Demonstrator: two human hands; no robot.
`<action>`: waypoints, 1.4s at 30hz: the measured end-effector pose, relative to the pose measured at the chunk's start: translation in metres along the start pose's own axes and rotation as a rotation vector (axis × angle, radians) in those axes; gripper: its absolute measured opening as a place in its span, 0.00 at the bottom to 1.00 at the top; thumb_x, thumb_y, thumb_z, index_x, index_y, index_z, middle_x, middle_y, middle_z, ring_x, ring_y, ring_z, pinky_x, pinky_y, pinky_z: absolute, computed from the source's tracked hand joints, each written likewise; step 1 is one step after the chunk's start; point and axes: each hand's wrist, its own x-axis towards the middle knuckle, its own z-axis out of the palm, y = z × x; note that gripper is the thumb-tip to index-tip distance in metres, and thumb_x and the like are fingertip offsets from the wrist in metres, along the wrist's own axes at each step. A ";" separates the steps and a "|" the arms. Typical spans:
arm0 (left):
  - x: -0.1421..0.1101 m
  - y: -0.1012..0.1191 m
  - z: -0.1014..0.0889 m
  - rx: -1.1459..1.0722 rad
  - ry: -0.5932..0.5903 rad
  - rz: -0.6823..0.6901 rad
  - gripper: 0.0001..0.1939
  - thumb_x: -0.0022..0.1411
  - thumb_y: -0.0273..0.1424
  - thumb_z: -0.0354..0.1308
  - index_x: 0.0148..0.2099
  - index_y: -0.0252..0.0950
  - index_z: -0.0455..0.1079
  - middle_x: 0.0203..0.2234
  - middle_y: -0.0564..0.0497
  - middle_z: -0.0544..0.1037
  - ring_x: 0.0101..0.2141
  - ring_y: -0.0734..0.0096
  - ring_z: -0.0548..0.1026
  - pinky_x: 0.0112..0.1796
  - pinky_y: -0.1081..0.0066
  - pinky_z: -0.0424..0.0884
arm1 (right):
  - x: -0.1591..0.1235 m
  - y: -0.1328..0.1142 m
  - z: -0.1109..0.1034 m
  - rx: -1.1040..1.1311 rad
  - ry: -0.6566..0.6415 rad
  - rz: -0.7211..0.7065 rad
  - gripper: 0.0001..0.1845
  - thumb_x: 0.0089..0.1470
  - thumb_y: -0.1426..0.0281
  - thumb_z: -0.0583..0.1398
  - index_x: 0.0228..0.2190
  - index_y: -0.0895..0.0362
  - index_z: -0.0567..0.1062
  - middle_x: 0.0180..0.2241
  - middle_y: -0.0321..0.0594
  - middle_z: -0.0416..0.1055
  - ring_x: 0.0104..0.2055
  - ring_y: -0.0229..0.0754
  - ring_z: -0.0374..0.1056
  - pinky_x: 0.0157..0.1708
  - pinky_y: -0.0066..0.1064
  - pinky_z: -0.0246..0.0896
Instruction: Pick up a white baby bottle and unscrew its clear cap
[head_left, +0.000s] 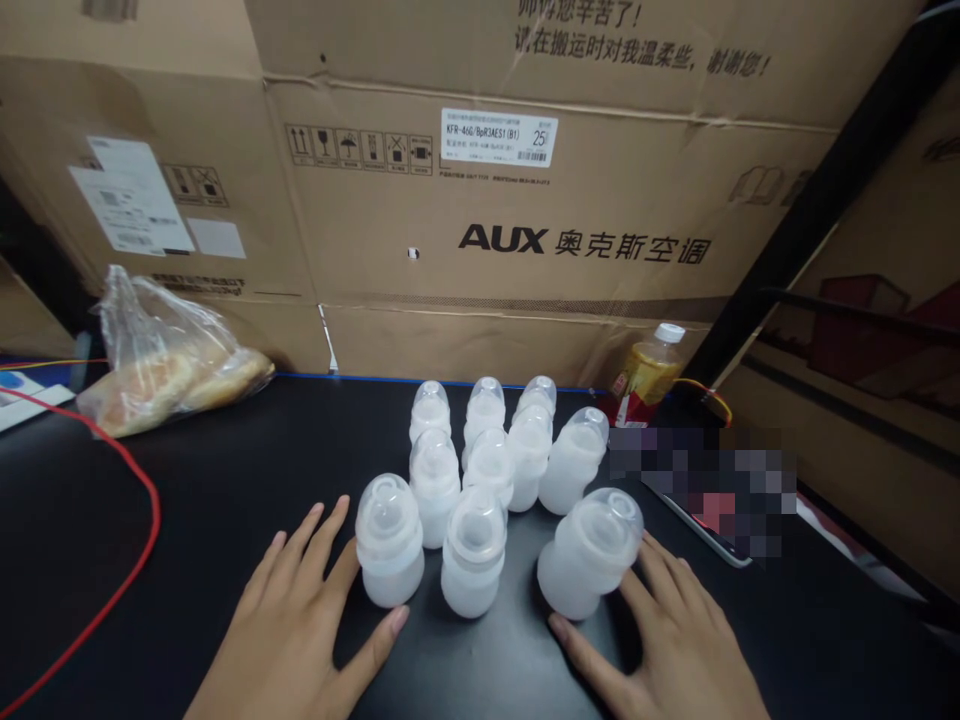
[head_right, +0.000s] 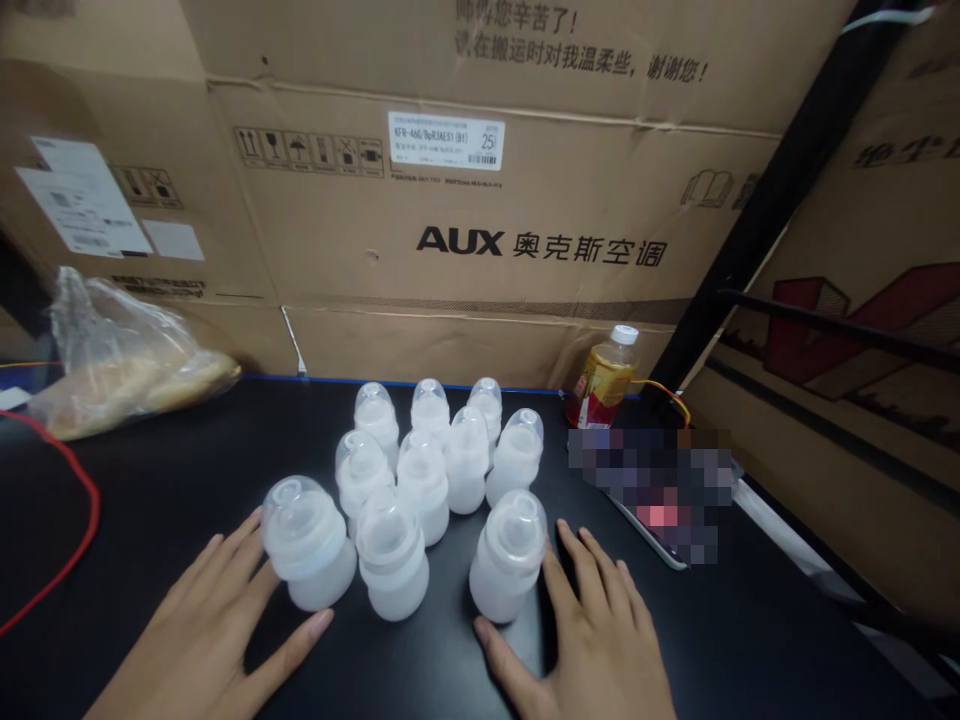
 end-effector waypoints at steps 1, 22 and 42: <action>0.000 0.000 0.000 0.000 -0.013 -0.008 0.37 0.73 0.58 0.52 0.66 0.37 0.80 0.68 0.32 0.77 0.65 0.32 0.79 0.57 0.32 0.81 | 0.000 0.000 0.000 0.007 -0.004 0.007 0.39 0.55 0.45 0.67 0.53 0.65 0.87 0.58 0.67 0.82 0.55 0.73 0.82 0.47 0.65 0.84; 0.005 0.000 -0.003 0.052 0.052 0.057 0.37 0.74 0.56 0.50 0.63 0.33 0.83 0.65 0.28 0.79 0.60 0.29 0.83 0.51 0.33 0.85 | -0.001 0.001 0.001 -0.008 0.005 0.007 0.41 0.57 0.44 0.65 0.54 0.65 0.87 0.58 0.67 0.81 0.56 0.72 0.82 0.48 0.66 0.83; 0.003 -0.002 -0.001 0.062 0.021 0.050 0.38 0.72 0.59 0.52 0.63 0.36 0.83 0.65 0.31 0.80 0.61 0.30 0.83 0.52 0.34 0.84 | 0.007 0.001 -0.005 -0.041 0.053 -0.043 0.37 0.55 0.46 0.65 0.48 0.66 0.88 0.54 0.69 0.83 0.50 0.73 0.85 0.41 0.64 0.86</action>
